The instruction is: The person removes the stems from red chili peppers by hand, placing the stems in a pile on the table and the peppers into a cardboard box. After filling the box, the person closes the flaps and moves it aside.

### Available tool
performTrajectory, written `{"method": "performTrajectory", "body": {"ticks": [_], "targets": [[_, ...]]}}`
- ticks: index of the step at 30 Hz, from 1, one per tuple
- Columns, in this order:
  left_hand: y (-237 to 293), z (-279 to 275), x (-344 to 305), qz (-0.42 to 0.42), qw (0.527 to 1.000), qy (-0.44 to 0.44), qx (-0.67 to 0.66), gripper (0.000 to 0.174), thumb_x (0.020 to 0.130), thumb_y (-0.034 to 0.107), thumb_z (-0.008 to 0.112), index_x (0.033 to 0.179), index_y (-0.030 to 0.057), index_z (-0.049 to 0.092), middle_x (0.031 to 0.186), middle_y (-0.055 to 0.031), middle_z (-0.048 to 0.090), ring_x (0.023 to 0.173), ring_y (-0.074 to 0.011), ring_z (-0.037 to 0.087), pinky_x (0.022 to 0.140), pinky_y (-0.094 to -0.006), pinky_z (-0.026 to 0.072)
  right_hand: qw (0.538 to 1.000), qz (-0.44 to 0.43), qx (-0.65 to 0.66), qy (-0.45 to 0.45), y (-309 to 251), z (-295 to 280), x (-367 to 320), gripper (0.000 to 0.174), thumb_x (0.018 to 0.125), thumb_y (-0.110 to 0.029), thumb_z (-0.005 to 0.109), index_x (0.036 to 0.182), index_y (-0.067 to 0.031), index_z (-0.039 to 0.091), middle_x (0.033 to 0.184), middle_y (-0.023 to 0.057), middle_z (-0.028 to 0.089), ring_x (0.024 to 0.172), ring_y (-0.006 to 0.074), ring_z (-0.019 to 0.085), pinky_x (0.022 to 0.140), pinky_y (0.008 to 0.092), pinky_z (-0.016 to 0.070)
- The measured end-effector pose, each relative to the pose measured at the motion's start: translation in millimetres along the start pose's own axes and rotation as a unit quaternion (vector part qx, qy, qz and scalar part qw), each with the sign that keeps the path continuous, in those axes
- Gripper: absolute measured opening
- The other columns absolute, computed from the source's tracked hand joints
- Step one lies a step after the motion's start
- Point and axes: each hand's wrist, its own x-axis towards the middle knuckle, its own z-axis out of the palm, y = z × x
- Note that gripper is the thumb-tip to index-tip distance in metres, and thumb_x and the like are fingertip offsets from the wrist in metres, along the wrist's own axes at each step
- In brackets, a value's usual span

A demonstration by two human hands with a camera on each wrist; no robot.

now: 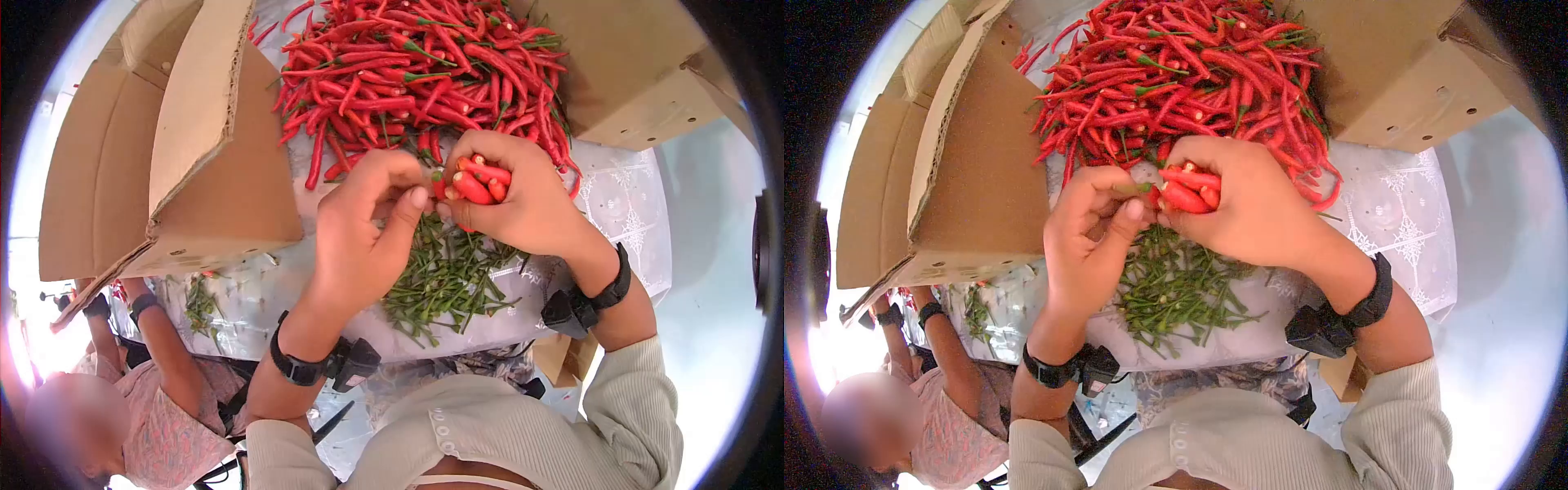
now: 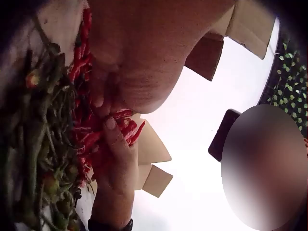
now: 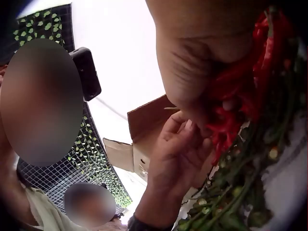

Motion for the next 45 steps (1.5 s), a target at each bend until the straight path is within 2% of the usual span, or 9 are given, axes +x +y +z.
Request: {"method": "performTrajectory", "body": {"ticks": [5,11,14,23,26,32,35,38,45], "targets": [[7.3,2.2,5.2,0.015,0.997,0.074,0.006,0.014,0.089,0.003,0.065,0.102,-0.0010,0.061,0.090,-0.0061,0.062,0.080,-0.0123,0.063,0.070,-0.0252,0.0530,0.999,-0.032,-0.025,0.012,0.9,-1.7,2.1,0.023,0.072,-0.010,0.073,0.091,-0.0021,0.064,0.075,0.0122,0.063,0.069,0.0206,0.062,0.066,0.0325,0.0485],[2.1,-4.6,4.4,-0.033,0.998,0.057,-0.003,0.011,0.086,0.003,0.070,0.096,0.0019,0.067,0.099,-0.0074,0.059,0.082,-0.0125,0.062,0.073,-0.0254,0.0524,1.000,-0.017,-0.019,-0.018,-0.5,-3.6,-1.1,0.025,0.072,-0.014,0.076,0.092,-0.0027,0.066,0.074,0.0114,0.064,0.065,0.0199,0.062,0.063,0.0323,0.0487],[1.8,-6.3,6.0,0.073,0.995,0.054,0.048,0.014,0.083,0.000,0.071,0.097,0.0027,0.068,0.099,-0.0059,0.056,0.082,-0.0126,0.061,0.072,-0.0251,0.0518,0.999,0.007,-0.009,-0.034,-7.5,-4.4,-3.3,0.022,0.072,-0.004,0.077,0.091,-0.0026,0.065,0.082,0.0047,0.066,0.075,0.0128,0.061,0.073,0.0266,0.0496],[5.5,-13.3,5.8,0.009,0.998,0.010,-0.064,0.011,0.084,0.002,0.072,0.093,0.0011,0.067,0.096,-0.0019,0.050,0.085,-0.0087,0.055,0.071,-0.0224,0.0474,0.996,-0.040,0.000,-0.078,-13.9,-12.0,-3.2,0.022,0.072,-0.001,0.076,0.092,-0.0035,0.067,0.083,0.0042,0.066,0.074,0.0102,0.060,0.068,0.0252,0.0480],[5.9,-15.7,6.1,-0.034,0.989,-0.015,-0.140,0.008,0.085,0.004,0.070,0.092,0.0015,0.066,0.094,-0.0010,0.050,0.083,-0.0091,0.054,0.069,-0.0218,0.0449,0.993,-0.092,0.059,-0.053,-3.3,-5.9,-2.6,0.020,0.075,-0.008,0.076,0.091,-0.0044,0.065,0.068,0.0014,0.058,0.060,0.0091,0.053,0.057,0.0269,0.0439],[-10.7,-18.8,3.9,-0.152,0.896,-0.017,-0.416,0.010,0.086,0.002,0.067,0.095,0.0034,0.064,0.093,-0.0006,0.055,0.084,-0.0103,0.055,0.076,-0.0240,0.0435,0.984,-0.076,0.132,-0.093,-6.4,-11.1,-2.0,0.024,0.075,-0.011,0.078,0.094,-0.0027,0.066,0.080,0.0010,0.062,0.075,0.0074,0.057,0.070,0.0239,0.0466],[-7.4,-32.7,9.0,-0.071,0.935,-0.042,-0.344,0.013,0.085,0.002,0.067,0.097,0.0035,0.062,0.097,-0.0017,0.057,0.086,-0.0108,0.055,0.080,-0.0251,0.0429,0.990,-0.053,0.124,-0.031,-12.4,-18.8,-1.1,0.024,0.074,-0.008,0.079,0.092,-0.0023,0.066,0.087,0.0014,0.064,0.080,0.0091,0.057,0.075,0.0247,0.0464],[-9.9,-22.9,7.7,0.052,0.995,-0.027,-0.086,0.016,0.084,0.004,0.069,0.098,0.0035,0.062,0.100,-0.0028,0.058,0.089,-0.0114,0.055,0.082,-0.0255,0.0431,0.986,-0.011,0.163,0.006,-11.1,-20.6,1.4,0.035,0.071,-0.017,0.084,0.097,-0.0040,0.063,0.091,-0.0008,0.061,0.084,0.0073,0.055,0.077,0.0239,0.0452],[5.4,-8.6,5.2,0.033,0.992,0.001,-0.123,0.021,0.087,0.009,0.068,0.106,0.0012,0.065,0.100,-0.0034,0.056,0.095,-0.0120,0.054,0.086,-0.0259,0.0429,0.983,0.007,0.183,-0.024,-4.9,-10.7,-0.4,0.071,0.060,-0.016,0.091,0.119,-0.0053,0.052,0.110,0.0007,0.056,0.092,0.0077,0.055,0.083,0.0237,0.0453]]}}
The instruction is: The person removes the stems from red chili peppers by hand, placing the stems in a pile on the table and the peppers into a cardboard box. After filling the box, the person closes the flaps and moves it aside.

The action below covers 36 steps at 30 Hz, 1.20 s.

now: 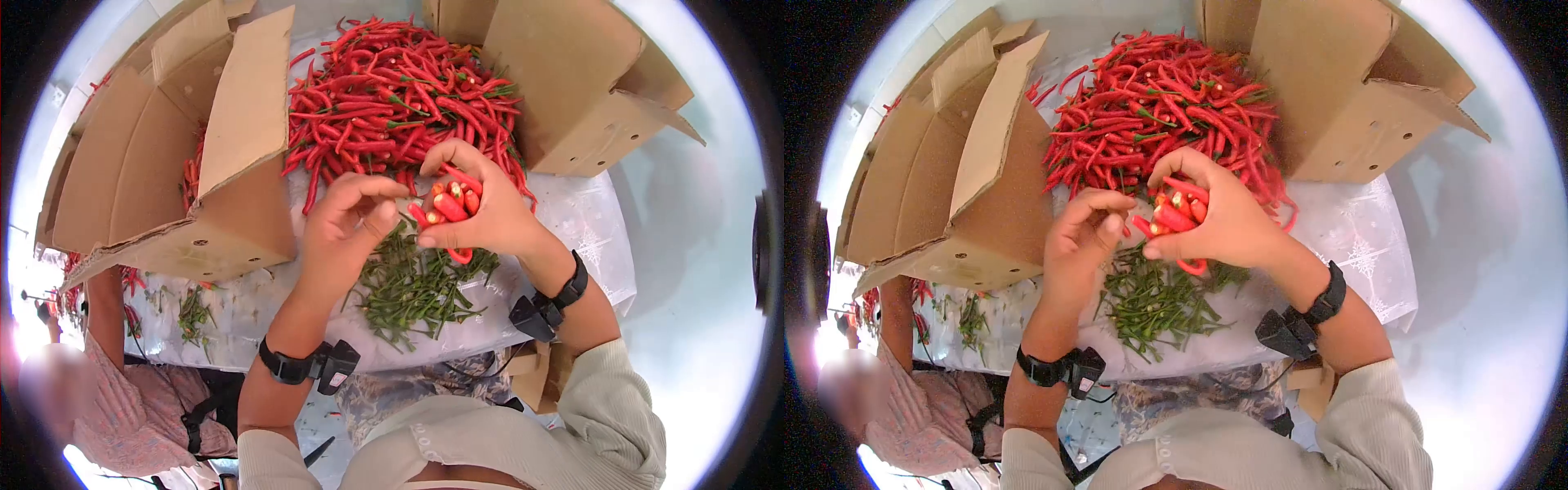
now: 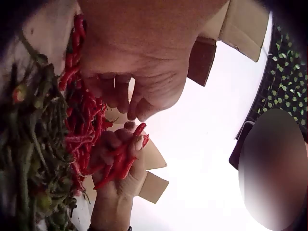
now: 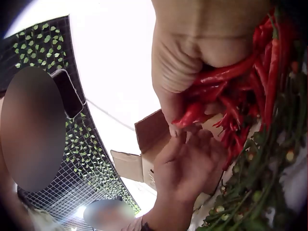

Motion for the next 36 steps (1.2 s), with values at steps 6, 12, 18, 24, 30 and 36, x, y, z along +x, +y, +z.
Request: {"method": "performTrajectory", "body": {"ticks": [6,12,18,24,30,36], "targets": [[-6.4,-2.5,4.3,0.061,0.991,-0.064,0.099,0.029,0.080,0.002,0.072,0.108,0.0077,0.071,0.099,-0.0024,0.056,0.093,-0.0125,0.054,0.080,-0.0260,0.0442,0.998,-0.034,-0.031,-0.051,-3.3,11.7,0.7,0.103,0.054,-0.015,0.092,0.141,-0.0014,0.038,0.140,0.0096,0.044,0.127,0.0178,0.044,0.106,0.0325,0.0366],[-6.0,2.2,1.1,0.056,0.994,-0.044,0.085,0.030,0.075,0.001,0.074,0.104,0.0092,0.072,0.094,-0.0015,0.055,0.087,-0.0111,0.054,0.075,-0.0240,0.0428,0.997,-0.039,0.023,-0.066,1.4,16.2,0.8,0.112,0.054,-0.015,0.091,0.147,-0.0009,0.030,0.148,0.0122,0.038,0.133,0.0184,0.040,0.108,0.0336,0.0357],[-1.8,4.5,1.8,0.033,0.999,-0.011,-0.001,0.017,0.085,0.007,0.070,0.101,0.0052,0.064,0.098,-0.0027,0.056,0.091,-0.0108,0.054,0.079,-0.0253,0.0445,0.998,0.000,-0.010,-0.066,-11.1,9.6,3.0,0.102,0.057,-0.010,0.089,0.144,0.0004,0.036,0.139,0.0102,0.048,0.115,0.0152,0.054,0.100,0.0304,0.0417],[22.0,-2.2,2.3,-0.052,0.986,0.058,-0.148,0.027,0.095,0.018,0.062,0.113,0.0047,0.048,0.109,-0.0135,0.065,0.094,-0.0151,0.064,0.076,-0.0269,0.0510,0.995,0.040,0.052,-0.072,-13.4,-5.5,-0.5,0.051,0.072,-0.008,0.080,0.119,-0.0012,0.061,0.095,0.0017,0.065,0.086,0.0078,0.061,0.078,0.0256,0.0501],[38.6,12.4,-9.8,0.012,0.989,0.134,-0.065,0.026,0.096,0.016,0.060,0.114,0.0039,0.047,0.108,-0.0143,0.065,0.094,-0.0159,0.064,0.074,-0.0262,0.0519,0.993,0.047,0.100,-0.045,-11.7,3.0,-5.8,0.041,0.073,-0.008,0.080,0.110,-0.0019,0.064,0.090,0.0001,0.064,0.082,0.0063,0.058,0.075,0.0238,0.0477],[56.3,31.4,-38.6,0.156,0.965,0.208,-0.026,0.025,0.098,0.013,0.055,0.116,0.0013,0.043,0.108,-0.0155,0.061,0.099,-0.0190,0.062,0.083,-0.0300,0.0526,0.998,0.006,0.066,-0.018,1.3,-0.4,1.6,0.037,0.076,-0.006,0.077,0.110,-0.0022,0.064,0.090,-0.0003,0.062,0.083,0.0063,0.057,0.077,0.0240,0.0479]]}}
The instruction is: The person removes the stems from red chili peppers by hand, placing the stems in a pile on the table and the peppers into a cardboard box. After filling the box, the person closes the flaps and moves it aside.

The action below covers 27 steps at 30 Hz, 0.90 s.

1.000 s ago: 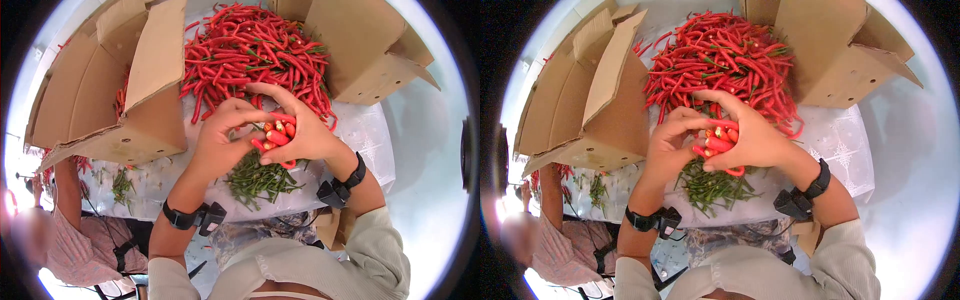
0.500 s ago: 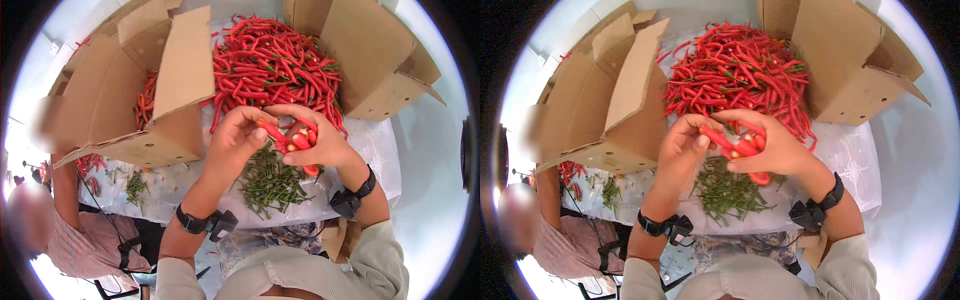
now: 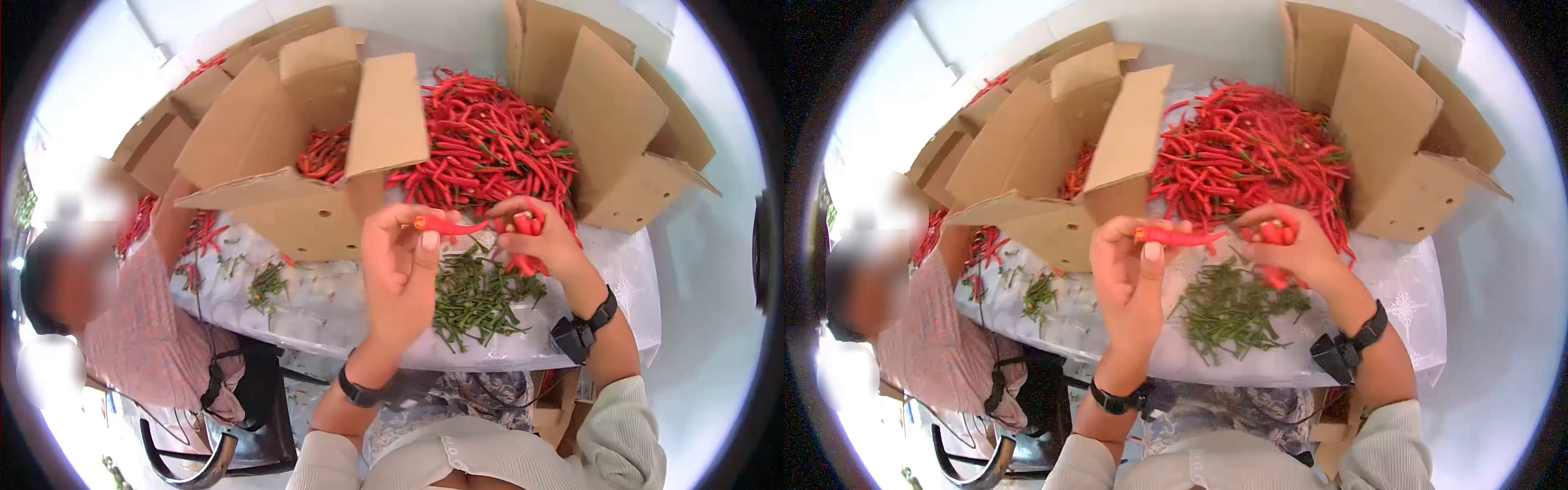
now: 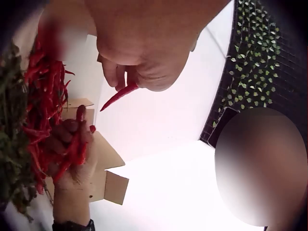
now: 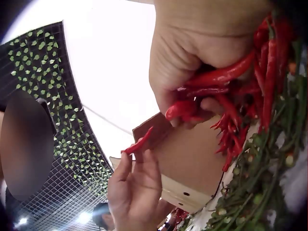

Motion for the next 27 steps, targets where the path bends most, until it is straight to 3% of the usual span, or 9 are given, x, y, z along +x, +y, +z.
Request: {"method": "performTrajectory", "body": {"ticks": [1,4,9,12,15,18,23,27], "targets": [[6.3,0.1,-4.2,0.013,1.000,0.017,-0.009,0.025,0.099,0.013,0.053,0.117,0.0013,0.041,0.108,-0.0161,0.060,0.099,-0.0199,0.062,0.084,-0.0308,0.0528,0.998,0.050,-0.019,-0.014,-4.9,2.7,1.3,0.035,0.077,-0.005,0.076,0.110,-0.0022,0.064,0.090,-0.0010,0.060,0.081,0.0060,0.056,0.076,0.0229,0.0475],[21.1,-12.3,-11.2,0.031,0.997,0.065,0.005,0.027,0.101,0.015,0.048,0.122,0.0037,0.036,0.112,-0.0192,0.060,0.097,-0.0216,0.063,0.082,-0.0309,0.0548,0.997,0.013,0.029,0.065,-4.7,-2.0,-0.5,0.034,0.077,-0.005,0.075,0.110,-0.0030,0.064,0.089,-0.0019,0.058,0.081,0.0053,0.055,0.073,0.0216,0.0466],[45.3,-37.9,-25.1,0.041,0.994,0.096,0.027,0.029,0.102,0.021,0.048,0.124,0.0066,0.036,0.115,-0.0202,0.062,0.090,-0.0287,0.068,0.072,-0.0315,0.0575,0.996,0.020,-0.038,0.073,0.1,1.6,-2.4,0.035,0.078,-0.007,0.075,0.111,-0.0040,0.064,0.087,-0.0042,0.056,0.078,0.0046,0.052,0.070,0.0212,0.0443],[46.9,-59.3,-37.3,0.047,0.988,0.131,0.067,0.030,0.100,0.020,0.053,0.124,0.0064,0.040,0.111,-0.0175,0.064,0.086,-0.0254,0.069,0.068,-0.0292,0.0570,0.996,0.034,-0.038,0.074,1.1,3.6,0.1,0.035,0.077,-0.008,0.076,0.110,-0.0043,0.064,0.087,-0.0047,0.056,0.078,0.0048,0.052,0.071,0.0213,0.0442],[49.0,-74.5,-45.6,0.011,0.985,0.175,-0.010,0.033,0.095,0.015,0.060,0.121,0.0068,0.042,0.109,-0.0142,0.066,0.093,-0.0189,0.067,0.069,-0.0258,0.0560,0.996,0.016,-0.042,0.080,5.2,3.5,1.2,0.036,0.077,-0.008,0.076,0.111,-0.0047,0.064,0.089,-0.0041,0.057,0.081,0.0050,0.052,0.072,0.0215,0.0450],[44.6,-85.3,-47.3,-0.007,0.964,0.252,-0.085,0.033,0.092,0.006,0.063,0.120,0.0088,0.046,0.110,-0.0113,0.066,0.093,-0.0207,0.068,0.070,-0.0253,0.0570,0.995,0.009,-0.045,0.084,9.3,1.0,3.9,0.037,0.078,-0.006,0.075,0.113,-0.0035,0.062,0.088,-0.0045,0.055,0.079,0.0042,0.051,0.071,0.0206,0.0452],[40.7,-95.4,-51.5,0.004,0.958,0.240,-0.154,0.033,0.090,-0.001,0.062,0.119,0.0104,0.050,0.113,-0.0107,0.066,0.095,-0.0157,0.067,0.073,-0.0247,0.0579,0.996,0.014,-0.041,0.081,9.1,6.5,3.6,0.037,0.079,-0.003,0.074,0.113,-0.0024,0.060,0.085,-0.0057,0.051,0.072,0.0027,0.050,0.065,0.0181,0.0440],[39.2,-100.9,-50.6,0.000,0.955,0.246,-0.165,0.035,0.087,0.000,0.067,0.115,0.0109,0.049,0.112,-0.0107,0.067,0.097,-0.0164,0.066,0.072,-0.0245,0.0573,0.996,0.012,-0.038,0.084,12.2,-1.5,4.1,0.037,0.078,-0.006,0.076,0.113,-0.0032,0.062,0.090,-0.0044,0.057,0.080,0.0042,0.053,0.073,0.0203,0.0453]]}}
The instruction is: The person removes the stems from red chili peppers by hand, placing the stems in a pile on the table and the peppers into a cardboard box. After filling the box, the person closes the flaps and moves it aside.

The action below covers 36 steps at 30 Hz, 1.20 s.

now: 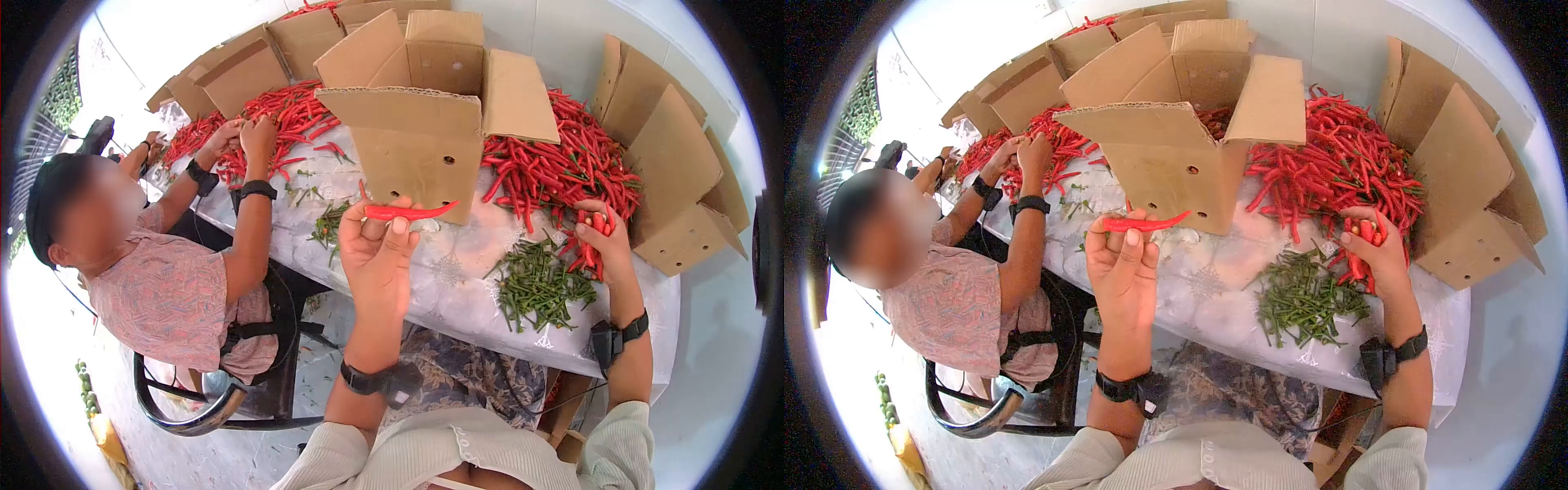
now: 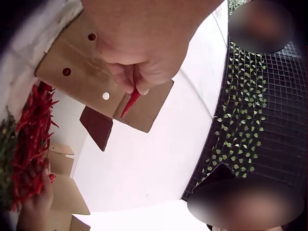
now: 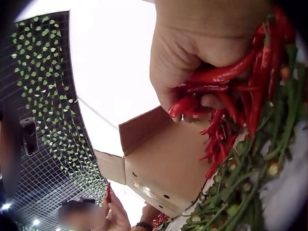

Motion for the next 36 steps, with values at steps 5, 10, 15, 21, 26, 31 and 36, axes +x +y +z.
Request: {"method": "performTrajectory", "body": {"ticks": [5,10,15,21,26,31,36], "targets": [[-2.3,-2.9,3.1,-0.001,1.000,0.009,-0.008,0.035,0.087,-0.001,0.067,0.115,0.0119,0.050,0.112,-0.0108,0.067,0.096,-0.0162,0.066,0.071,-0.0245,0.0573,1.000,-0.007,0.000,0.010,-3.1,-1.9,0.4,0.037,0.078,-0.005,0.076,0.112,-0.0037,0.062,0.089,-0.0048,0.057,0.078,0.0037,0.052,0.071,0.0198,0.0449],[-4.4,-4.3,5.3,0.005,1.000,-0.002,-0.003,0.034,0.088,-0.001,0.065,0.116,0.0098,0.050,0.112,-0.0111,0.067,0.097,-0.0161,0.066,0.072,-0.0243,0.0576,1.000,-0.005,-0.020,0.006,1.1,-5.9,1.8,0.039,0.076,-0.006,0.077,0.112,-0.0039,0.062,0.089,-0.0057,0.057,0.078,0.0034,0.051,0.070,0.0200,0.0433],[-7.2,-8.7,7.3,0.013,1.000,-0.015,0.004,0.031,0.090,-0.002,0.061,0.119,0.0065,0.051,0.113,-0.0113,0.066,0.099,-0.0171,0.066,0.073,-0.0243,0.0589,0.999,-0.017,-0.033,0.019,-1.3,-2.4,1.0,0.040,0.075,-0.005,0.077,0.113,-0.0044,0.062,0.086,-0.0065,0.055,0.077,0.0032,0.049,0.070,0.0201,0.0425],[-8.3,-7.2,8.3,0.011,0.999,-0.031,-0.005,0.031,0.090,-0.003,0.061,0.117,0.0069,0.051,0.112,-0.0117,0.066,0.101,-0.0197,0.066,0.073,-0.0242,0.0590,0.999,-0.012,-0.040,0.011,-2.3,-0.7,-1.0,0.038,0.078,-0.004,0.076,0.113,-0.0046,0.062,0.082,-0.0081,0.053,0.073,0.0019,0.047,0.066,0.0178,0.0408],[-10.7,-6.8,6.5,-0.023,0.999,-0.037,-0.001,0.031,0.090,-0.001,0.062,0.117,0.0076,0.051,0.110,-0.0110,0.067,0.097,-0.0196,0.066,0.069,-0.0248,0.0580,1.000,-0.002,-0.027,0.001,-0.6,-3.5,0.7,0.036,0.083,-0.005,0.071,0.117,-0.0034,0.060,0.082,-0.0058,0.053,0.071,0.0040,0.052,0.065,0.0198,0.0451],[-20.3,9.2,-3.0,-0.080,0.990,-0.104,0.044,0.037,0.090,0.008,0.067,0.122,0.0072,0.049,0.107,-0.0108,0.067,0.092,-0.0189,0.067,0.069,-0.0266,0.0545,0.988,0.051,0.147,-0.017,-14.6,7.0,-7.6,0.041,0.088,-0.009,0.066,0.126,-0.0016,0.052,0.088,0.0022,0.058,0.071,0.0138,0.064,0.064,0.0305,0.0578],[-57.4,54.1,-2.8,-0.195,0.942,-0.237,0.132,0.042,0.090,0.010,0.067,0.128,0.0053,0.048,0.101,-0.0072,0.064,0.093,-0.0173,0.064,0.069,-0.0269,0.0540,0.977,0.034,0.165,-0.126,-25.1,18.9,-15.9,0.054,0.082,-0.014,0.075,0.130,-0.0038,0.052,0.088,-0.0011,0.057,0.068,0.0080,0.059,0.059,0.0227,0.0498]]}}
